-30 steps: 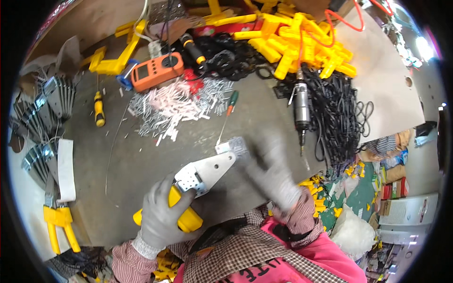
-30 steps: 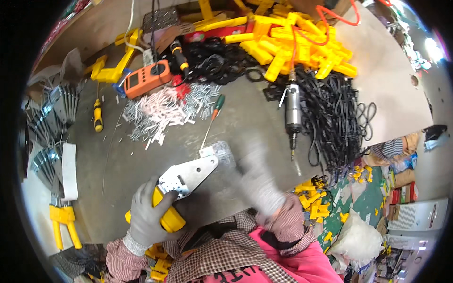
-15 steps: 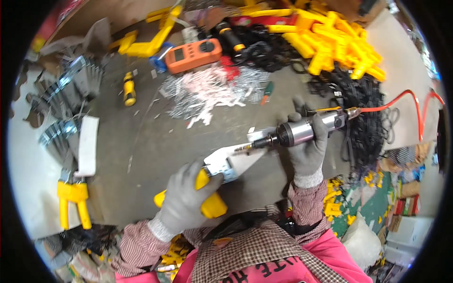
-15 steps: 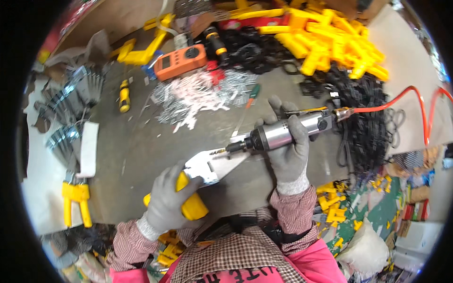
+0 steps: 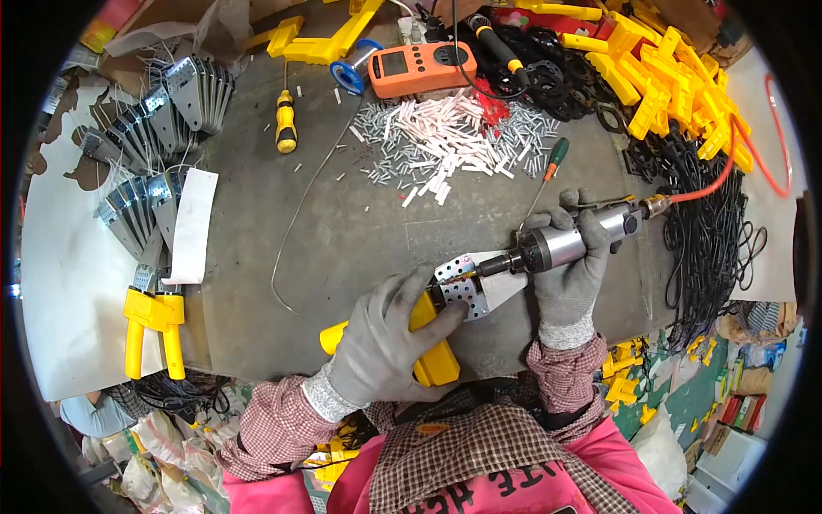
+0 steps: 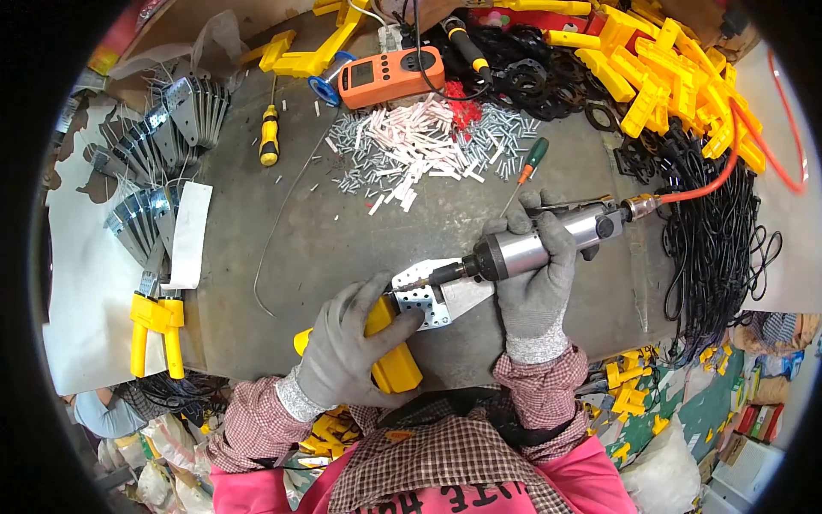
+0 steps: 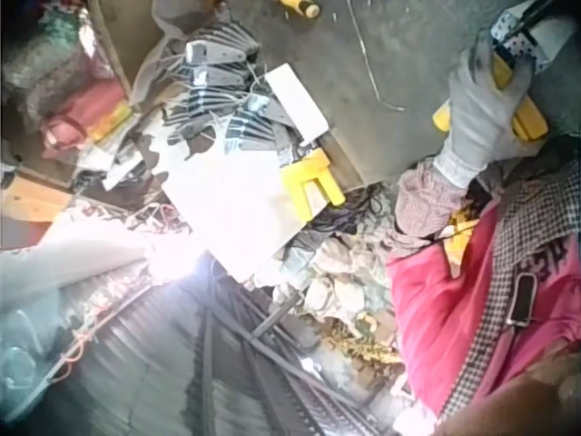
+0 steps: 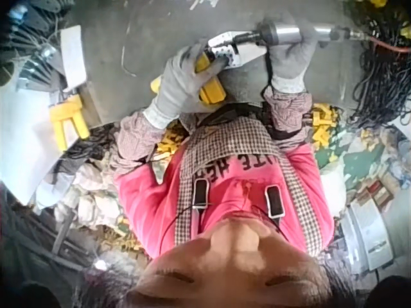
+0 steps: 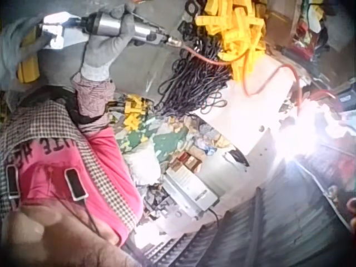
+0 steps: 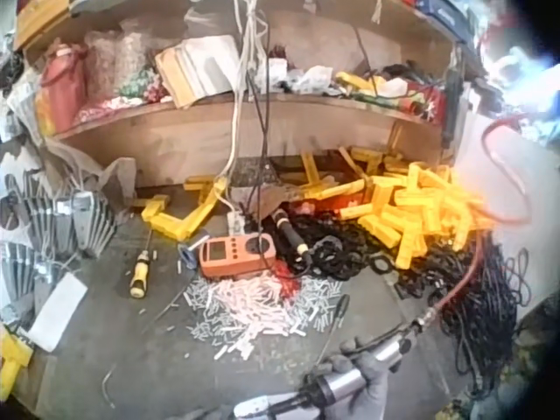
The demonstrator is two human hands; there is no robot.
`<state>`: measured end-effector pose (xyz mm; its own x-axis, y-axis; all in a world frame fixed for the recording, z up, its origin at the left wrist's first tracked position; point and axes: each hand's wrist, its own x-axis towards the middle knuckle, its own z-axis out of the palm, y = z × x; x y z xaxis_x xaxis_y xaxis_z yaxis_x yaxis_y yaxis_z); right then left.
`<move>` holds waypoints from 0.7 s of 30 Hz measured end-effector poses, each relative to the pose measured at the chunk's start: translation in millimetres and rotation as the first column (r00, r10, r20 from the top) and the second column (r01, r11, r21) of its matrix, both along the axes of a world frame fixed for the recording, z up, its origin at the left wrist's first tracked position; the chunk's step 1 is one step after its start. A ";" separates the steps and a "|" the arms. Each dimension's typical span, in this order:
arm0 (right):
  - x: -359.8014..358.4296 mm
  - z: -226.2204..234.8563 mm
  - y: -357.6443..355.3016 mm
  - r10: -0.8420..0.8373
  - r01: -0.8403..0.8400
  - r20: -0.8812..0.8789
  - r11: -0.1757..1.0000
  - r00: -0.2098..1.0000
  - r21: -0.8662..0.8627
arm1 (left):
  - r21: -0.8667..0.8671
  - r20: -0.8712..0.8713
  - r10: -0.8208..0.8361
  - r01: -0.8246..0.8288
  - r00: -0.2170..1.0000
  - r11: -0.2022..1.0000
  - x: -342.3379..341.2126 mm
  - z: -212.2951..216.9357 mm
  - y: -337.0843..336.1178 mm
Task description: The recorder is assembling yellow plastic handles onto metal hardware components using a soldering iron, pneumatic screwdriver, and small screws.
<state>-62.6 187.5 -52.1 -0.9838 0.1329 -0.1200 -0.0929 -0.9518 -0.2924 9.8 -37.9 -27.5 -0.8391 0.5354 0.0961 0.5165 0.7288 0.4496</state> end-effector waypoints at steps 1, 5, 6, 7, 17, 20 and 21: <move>0.8 0.7 1.1 0.059 -0.058 0.007 0.997 0.998 -0.052 | 0.002 -0.006 0.000 0.000 1.000 1.000 0.2 -0.3 -0.3; -1.6 -3.9 3.5 0.003 -0.002 0.012 1.000 1.000 -0.024 | 0.005 -0.028 0.001 -0.001 1.000 1.000 -0.1 -1.7 0.5; -1.4 -3.8 4.7 0.003 -0.003 0.014 1.000 1.000 -0.024 | 0.006 -0.026 0.002 -0.002 1.000 1.000 -0.4 -1.7 0.6; -0.6 -3.0 6.5 0.055 -0.054 0.027 0.998 0.998 -0.018 | 0.009 -0.025 0.001 -0.001 1.000 1.000 -0.8 -1.3 0.7; -2.1 -3.5 3.1 0.012 -0.011 0.059 1.000 0.998 -0.005 | 0.028 -0.017 0.001 0.000 1.000 1.000 -2.0 -2.7 -1.0; -2.1 -2.3 4.6 0.081 -0.077 0.071 0.995 0.994 -0.056 | 0.062 -0.051 0.006 -0.003 0.999 0.998 -2.2 -4.7 0.1; -0.8 -3.2 1.3 0.083 -0.079 0.072 0.995 0.994 -0.058 | 0.061 -0.050 0.008 -0.005 0.999 0.998 -1.5 -5.4 0.2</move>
